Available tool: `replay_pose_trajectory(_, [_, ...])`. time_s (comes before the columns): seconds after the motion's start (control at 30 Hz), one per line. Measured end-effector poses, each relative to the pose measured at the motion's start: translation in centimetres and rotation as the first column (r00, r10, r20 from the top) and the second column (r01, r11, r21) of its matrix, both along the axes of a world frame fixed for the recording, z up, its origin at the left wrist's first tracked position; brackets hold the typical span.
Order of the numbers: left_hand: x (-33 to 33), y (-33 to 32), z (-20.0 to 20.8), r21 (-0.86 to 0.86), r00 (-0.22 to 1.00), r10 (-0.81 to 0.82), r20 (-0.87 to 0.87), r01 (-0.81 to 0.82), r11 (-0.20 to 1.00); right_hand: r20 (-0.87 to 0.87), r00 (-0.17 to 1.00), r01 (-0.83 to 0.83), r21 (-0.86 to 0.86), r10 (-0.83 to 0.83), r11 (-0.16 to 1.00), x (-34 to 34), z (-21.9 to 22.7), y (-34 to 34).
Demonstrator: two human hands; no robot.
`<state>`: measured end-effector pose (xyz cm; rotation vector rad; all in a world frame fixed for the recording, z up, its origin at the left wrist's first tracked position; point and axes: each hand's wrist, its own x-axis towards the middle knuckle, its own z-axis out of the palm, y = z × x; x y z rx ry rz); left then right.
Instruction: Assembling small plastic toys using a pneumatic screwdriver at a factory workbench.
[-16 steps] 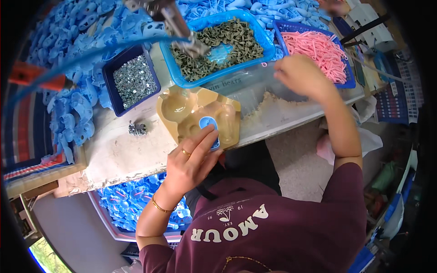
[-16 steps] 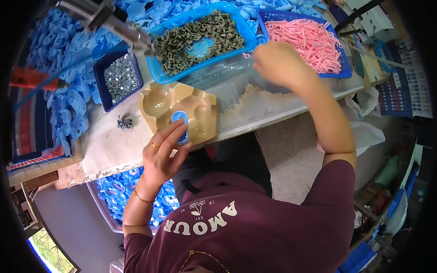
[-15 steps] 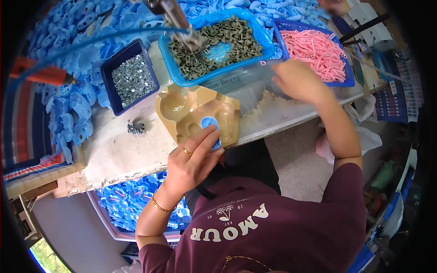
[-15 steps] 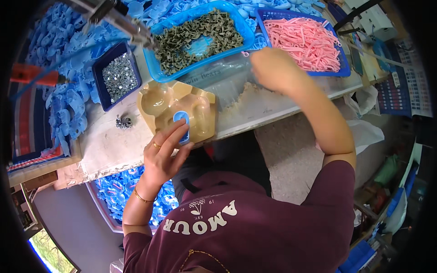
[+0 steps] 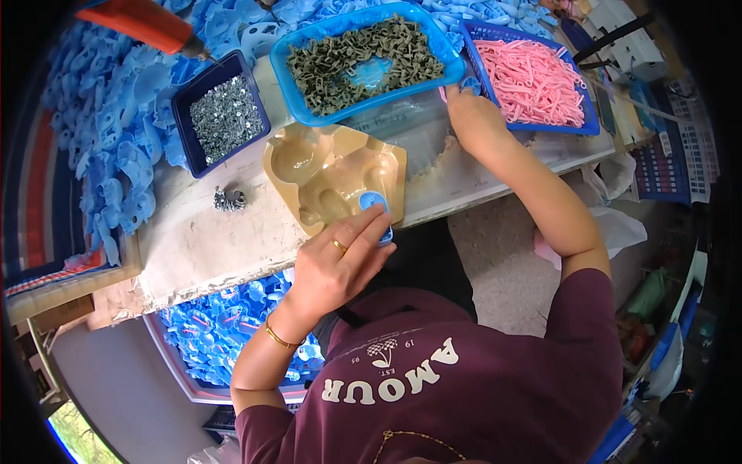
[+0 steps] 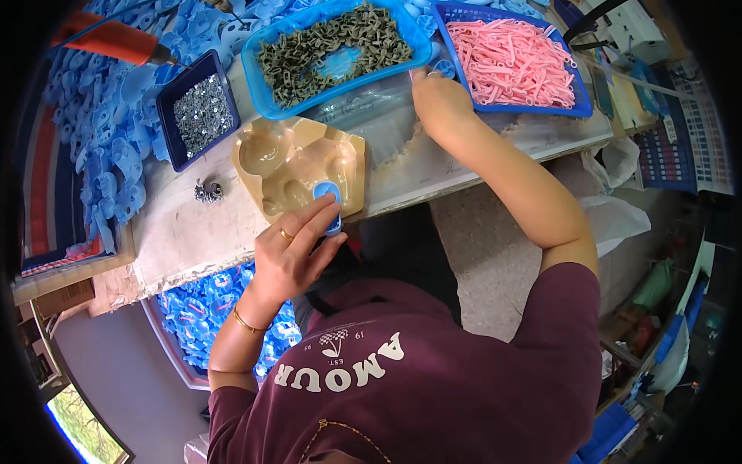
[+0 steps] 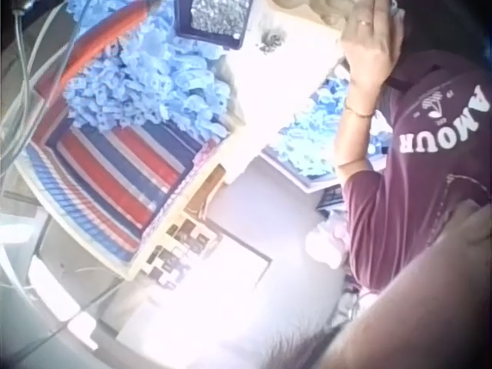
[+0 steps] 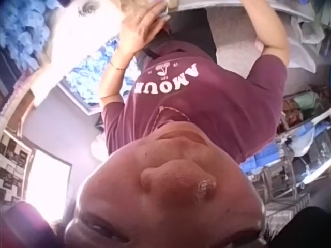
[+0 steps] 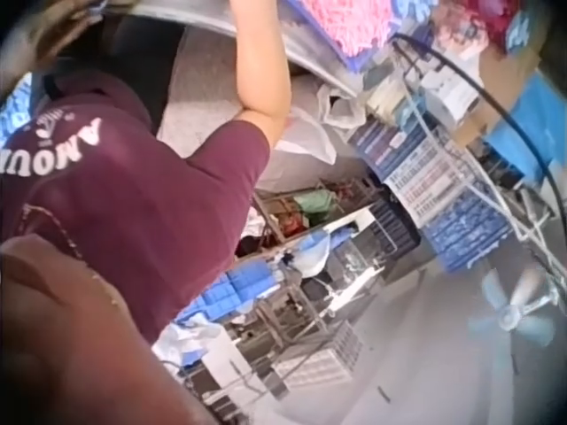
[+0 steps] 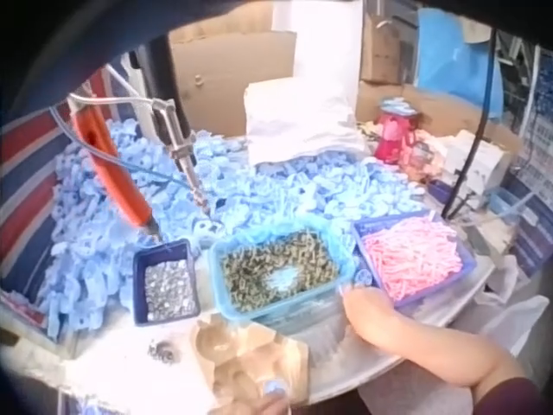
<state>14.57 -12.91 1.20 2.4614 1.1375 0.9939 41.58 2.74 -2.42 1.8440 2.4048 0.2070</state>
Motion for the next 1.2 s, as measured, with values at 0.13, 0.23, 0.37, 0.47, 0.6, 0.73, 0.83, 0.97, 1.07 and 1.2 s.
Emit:
replay_pose_trajectory(0.13, [-0.4,0.5,-0.8,0.092,0.995,0.045,-0.084,-0.037,0.995,-0.066,0.998,-0.001,-0.032,-0.001,0.999,-0.1,1.0,-0.4])
replay_pose_trajectory(0.23, [0.0,0.6,-1.5,0.076,0.992,0.066,-0.11,-0.058,0.995,-0.102,0.992,-0.079,0.004,0.079,0.997,0.4,2.0,-1.1])
replay_pose_trajectory(0.37, [1.3,1.1,-2.8,0.131,0.987,0.127,-0.098,-0.114,0.985,-0.13,0.99,-0.06,-0.046,0.053,0.997,-0.2,4.3,-2.7])
replay_pose_trajectory(0.47, [1.7,1.3,-3.7,0.11,0.969,0.178,-0.172,-0.161,0.981,-0.225,0.959,-0.17,0.035,0.173,0.985,-0.9,7.0,-4.5])
replay_pose_trajectory(0.6, [1.5,0.9,-4.2,0.134,0.963,0.174,-0.205,-0.148,0.98,-0.474,0.827,-0.305,0.073,0.302,0.95,-3.0,9.1,-6.6])
replay_pose_trajectory(0.73, [2.1,0.8,-3.4,0.068,0.961,0.205,-0.184,-0.196,0.978,-0.593,0.725,-0.445,-0.017,0.35,0.895,-4.8,9.5,-8.0])
replay_pose_trajectory(0.83, [1.0,0.7,-2.7,0.108,0.955,0.211,-0.209,-0.192,0.975,-0.607,0.703,-0.508,-0.062,0.372,0.859,-5.6,9.5,-9.3])
replay_pose_trajectory(0.97, [-1.2,0.7,-1.9,0.175,0.951,0.192,-0.242,-0.152,0.973,-0.494,0.76,-0.563,-0.178,0.422,0.807,-6.6,8.4,-10.1])
replay_pose_trajectory(1.07, [-2.0,1.0,-1.7,0.041,0.972,0.188,-0.142,-0.184,0.982,-0.426,0.784,-0.578,-0.234,0.451,0.782,-6.8,7.1,-9.8])
replay_pose_trajectory(1.2, [-2.6,1.3,-2.0,0.086,0.968,0.166,-0.19,-0.152,0.985,-0.545,0.693,-0.616,-0.107,0.472,0.781,-6.6,6.8,-9.3])
